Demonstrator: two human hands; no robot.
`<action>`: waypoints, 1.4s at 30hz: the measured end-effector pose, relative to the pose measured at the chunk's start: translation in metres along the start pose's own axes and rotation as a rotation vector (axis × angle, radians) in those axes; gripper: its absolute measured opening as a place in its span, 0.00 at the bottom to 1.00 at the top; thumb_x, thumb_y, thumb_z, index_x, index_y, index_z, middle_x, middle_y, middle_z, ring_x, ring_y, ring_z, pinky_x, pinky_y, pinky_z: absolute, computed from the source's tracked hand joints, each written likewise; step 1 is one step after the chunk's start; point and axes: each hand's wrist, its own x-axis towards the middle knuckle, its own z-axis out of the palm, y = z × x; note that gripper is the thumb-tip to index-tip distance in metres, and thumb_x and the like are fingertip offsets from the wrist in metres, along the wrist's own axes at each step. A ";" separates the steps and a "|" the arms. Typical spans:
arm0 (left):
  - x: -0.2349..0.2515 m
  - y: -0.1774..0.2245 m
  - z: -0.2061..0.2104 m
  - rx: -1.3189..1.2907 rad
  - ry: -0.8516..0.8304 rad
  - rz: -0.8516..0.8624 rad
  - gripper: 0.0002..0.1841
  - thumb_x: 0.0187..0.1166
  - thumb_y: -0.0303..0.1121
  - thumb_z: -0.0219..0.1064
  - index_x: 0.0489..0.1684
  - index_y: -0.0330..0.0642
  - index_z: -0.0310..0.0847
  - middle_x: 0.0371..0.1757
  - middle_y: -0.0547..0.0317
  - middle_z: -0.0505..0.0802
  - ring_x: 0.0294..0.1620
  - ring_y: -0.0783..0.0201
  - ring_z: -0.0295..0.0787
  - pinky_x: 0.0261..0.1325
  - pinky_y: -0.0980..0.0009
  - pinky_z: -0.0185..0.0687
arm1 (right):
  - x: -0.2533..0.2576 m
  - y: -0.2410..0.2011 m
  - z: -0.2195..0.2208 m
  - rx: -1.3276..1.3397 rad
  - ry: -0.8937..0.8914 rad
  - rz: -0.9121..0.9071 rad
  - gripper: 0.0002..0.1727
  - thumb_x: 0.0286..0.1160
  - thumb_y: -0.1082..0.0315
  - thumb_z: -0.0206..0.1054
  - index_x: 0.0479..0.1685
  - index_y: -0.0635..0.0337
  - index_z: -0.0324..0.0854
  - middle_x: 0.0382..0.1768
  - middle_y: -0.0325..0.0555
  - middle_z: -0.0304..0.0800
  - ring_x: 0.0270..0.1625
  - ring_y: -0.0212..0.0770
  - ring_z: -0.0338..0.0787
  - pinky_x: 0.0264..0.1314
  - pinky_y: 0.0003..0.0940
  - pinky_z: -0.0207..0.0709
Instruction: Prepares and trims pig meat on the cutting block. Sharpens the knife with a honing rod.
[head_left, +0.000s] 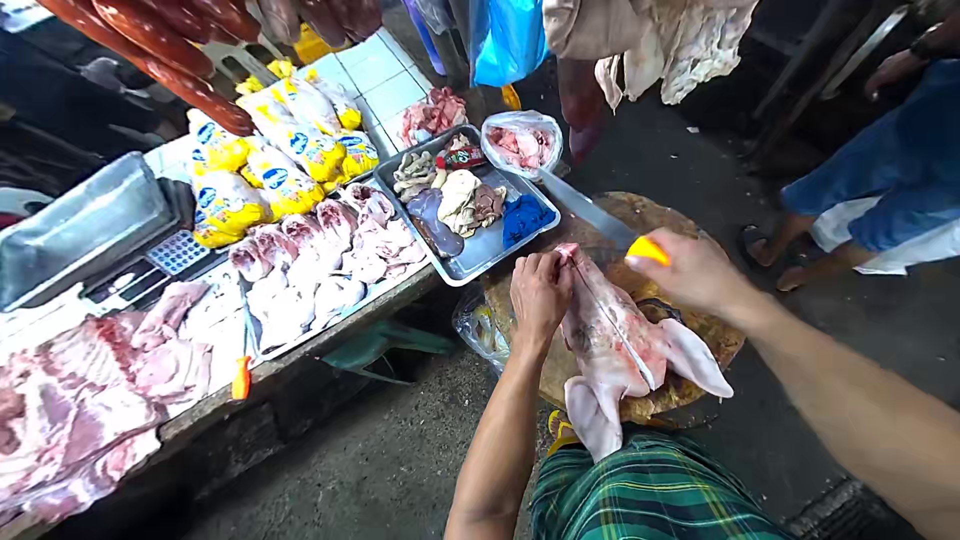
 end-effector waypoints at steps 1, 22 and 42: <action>-0.003 0.006 0.001 0.045 0.018 -0.026 0.12 0.81 0.43 0.68 0.47 0.46 0.90 0.49 0.53 0.92 0.54 0.49 0.88 0.53 0.52 0.86 | 0.008 -0.001 0.007 -0.022 -0.027 -0.021 0.25 0.86 0.42 0.61 0.65 0.53 0.81 0.39 0.56 0.91 0.41 0.59 0.93 0.44 0.68 0.85; -0.004 0.020 0.013 0.214 0.096 -0.224 0.09 0.73 0.38 0.70 0.37 0.41 0.88 0.41 0.53 0.91 0.46 0.55 0.91 0.48 0.55 0.90 | 0.056 0.009 -0.019 -0.487 -0.524 -0.311 0.21 0.87 0.45 0.60 0.55 0.55 0.80 0.39 0.55 0.90 0.47 0.59 0.93 0.48 0.64 0.85; -0.007 -0.013 0.000 -0.626 -0.047 -0.718 0.17 0.81 0.47 0.68 0.44 0.39 0.87 0.44 0.52 0.92 0.46 0.57 0.90 0.52 0.51 0.85 | -0.022 -0.013 -0.032 -0.437 -0.243 0.006 0.27 0.86 0.36 0.55 0.54 0.51 0.80 0.28 0.51 0.88 0.33 0.55 0.91 0.35 0.62 0.83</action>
